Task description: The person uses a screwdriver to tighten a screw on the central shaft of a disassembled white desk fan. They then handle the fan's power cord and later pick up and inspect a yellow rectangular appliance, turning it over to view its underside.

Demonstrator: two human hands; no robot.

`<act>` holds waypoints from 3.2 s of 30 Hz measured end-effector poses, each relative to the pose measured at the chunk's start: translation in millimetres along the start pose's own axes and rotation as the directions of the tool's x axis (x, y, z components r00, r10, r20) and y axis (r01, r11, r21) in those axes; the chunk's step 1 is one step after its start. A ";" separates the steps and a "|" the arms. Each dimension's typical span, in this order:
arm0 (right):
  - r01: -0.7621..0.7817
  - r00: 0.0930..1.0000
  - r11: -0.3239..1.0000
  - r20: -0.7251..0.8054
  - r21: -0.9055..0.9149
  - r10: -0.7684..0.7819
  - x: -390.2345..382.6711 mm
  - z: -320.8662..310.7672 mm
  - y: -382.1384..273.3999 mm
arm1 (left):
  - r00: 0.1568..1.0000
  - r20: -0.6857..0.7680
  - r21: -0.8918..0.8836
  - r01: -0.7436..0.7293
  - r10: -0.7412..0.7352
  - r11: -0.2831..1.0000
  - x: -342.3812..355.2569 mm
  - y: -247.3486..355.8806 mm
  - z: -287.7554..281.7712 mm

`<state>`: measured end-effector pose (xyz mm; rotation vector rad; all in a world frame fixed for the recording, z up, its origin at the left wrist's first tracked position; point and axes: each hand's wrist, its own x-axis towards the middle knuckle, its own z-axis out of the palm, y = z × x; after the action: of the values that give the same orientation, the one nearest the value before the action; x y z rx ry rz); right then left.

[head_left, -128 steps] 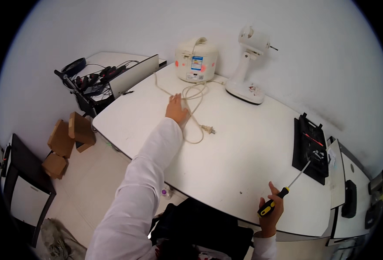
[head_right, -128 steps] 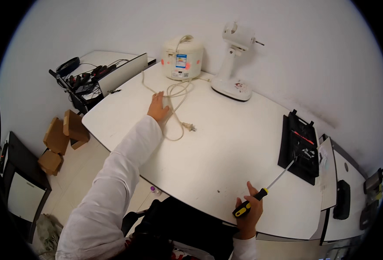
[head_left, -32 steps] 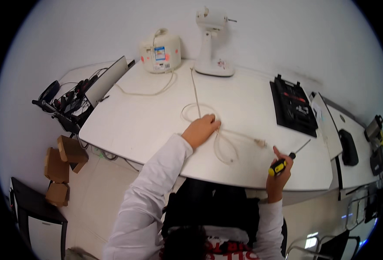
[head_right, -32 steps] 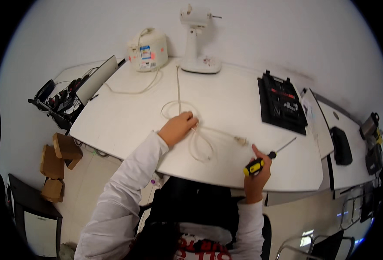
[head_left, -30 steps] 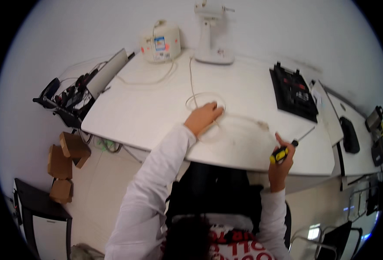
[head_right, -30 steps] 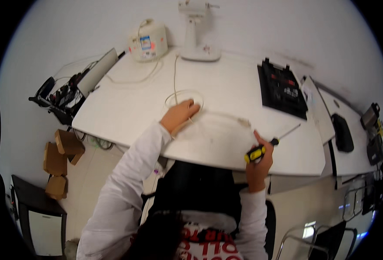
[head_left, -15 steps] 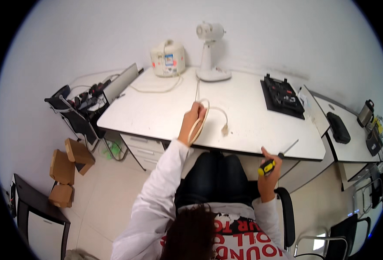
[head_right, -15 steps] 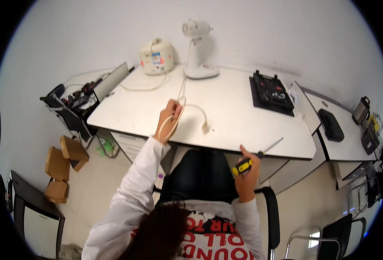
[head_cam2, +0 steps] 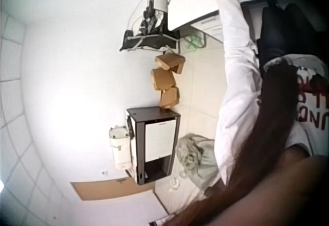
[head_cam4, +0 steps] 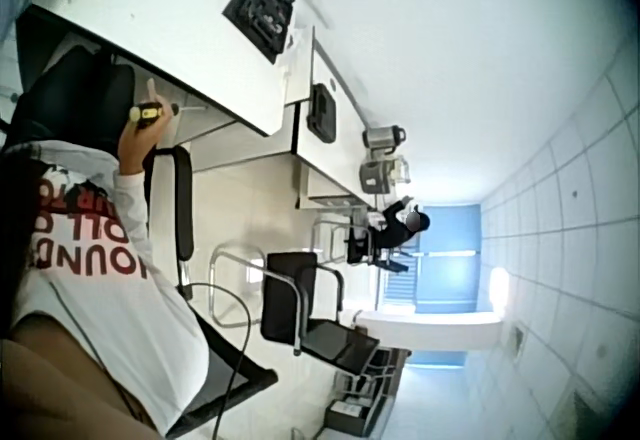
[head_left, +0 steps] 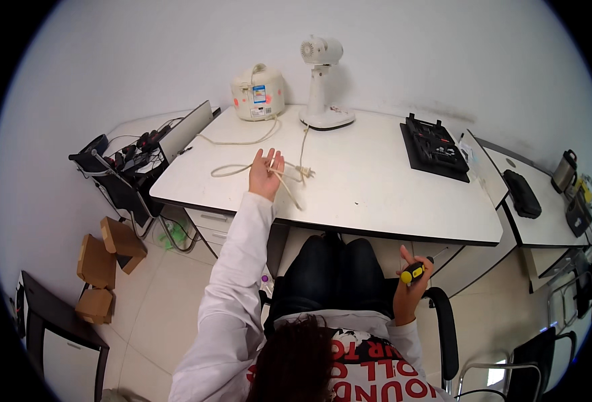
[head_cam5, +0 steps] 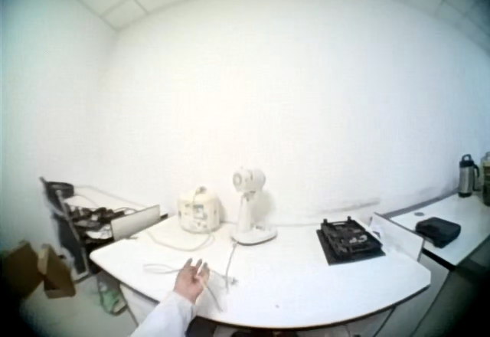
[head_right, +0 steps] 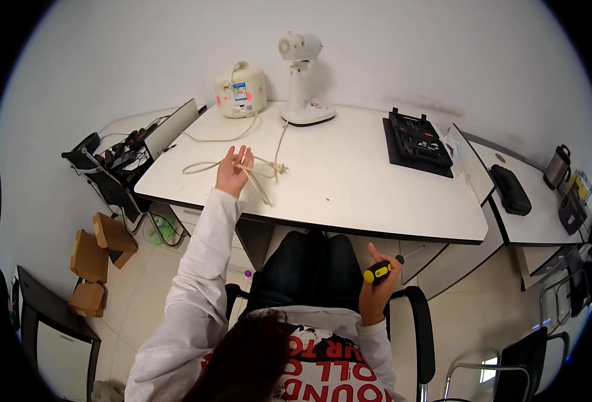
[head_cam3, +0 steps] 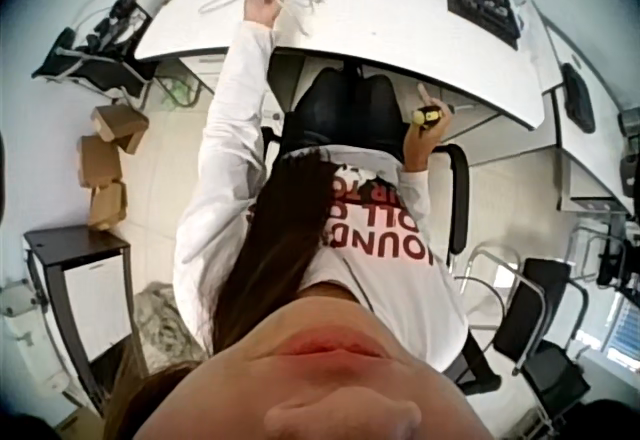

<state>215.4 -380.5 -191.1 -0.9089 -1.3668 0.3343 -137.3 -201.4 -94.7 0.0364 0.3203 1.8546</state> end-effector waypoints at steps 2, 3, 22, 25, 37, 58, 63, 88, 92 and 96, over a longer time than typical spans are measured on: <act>-0.008 1.000 1.000 -0.003 -0.003 0.008 -1.4 2.2 -3.6 | 0.960 0.068 0.397 -0.275 0.271 0.876 19.6 -21.3 -14.1; 0.002 1.000 1.000 0.000 -0.012 -0.002 -2.2 1.1 -1.8 | 0.915 0.138 0.560 -0.389 0.380 0.732 22.1 -36.5 -14.1; -0.074 0.994 0.994 0.085 0.075 0.068 -16.3 -0.1 0.1 | 0.982 0.182 0.496 -0.041 0.058 -0.867 60.1 -79.5 -2.4; -0.075 0.994 0.995 0.082 0.064 0.070 -17.3 0.5 1.1 | 0.985 0.153 0.475 0.003 0.086 -0.880 64.5 -76.7 -2.5; -0.093 0.994 0.993 0.061 0.069 0.089 -23.0 0.5 -1.4 | 0.942 0.330 0.434 -0.094 0.061 -0.896 60.4 -63.7 -26.7; 0.026 0.996 0.993 0.082 -0.111 -0.017 -12.0 12.9 -4.8 | 0.681 0.671 0.303 -0.613 -0.294 -0.730 -72.2 -47.5 -7.9; -0.009 0.995 0.994 0.093 -0.109 0.019 -1.0 14.9 -11.8 | 0.658 0.682 0.379 -0.691 -0.319 -0.616 -98.4 -54.1 -1.7; 0.035 0.999 0.989 -0.027 -0.144 -0.039 18.5 8.9 -7.7 | 0.563 0.695 0.631 -0.776 -0.447 0.003 -212.5 -79.0 -15.6; 0.079 0.997 0.994 0.034 -0.082 -0.076 50.5 12.7 6.2 | 0.596 0.621 0.713 -0.699 -0.510 0.051 -230.2 -53.4 -17.5; 0.117 0.986 0.991 0.126 -0.065 -0.108 105.5 54.8 14.2 | 0.625 0.562 0.755 -0.656 -0.541 0.027 -239.0 -29.3 -8.5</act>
<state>191.8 -279.4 -131.6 -0.8778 -1.5451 0.2583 -38.5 -420.3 -77.1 1.9931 0.9831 0.9948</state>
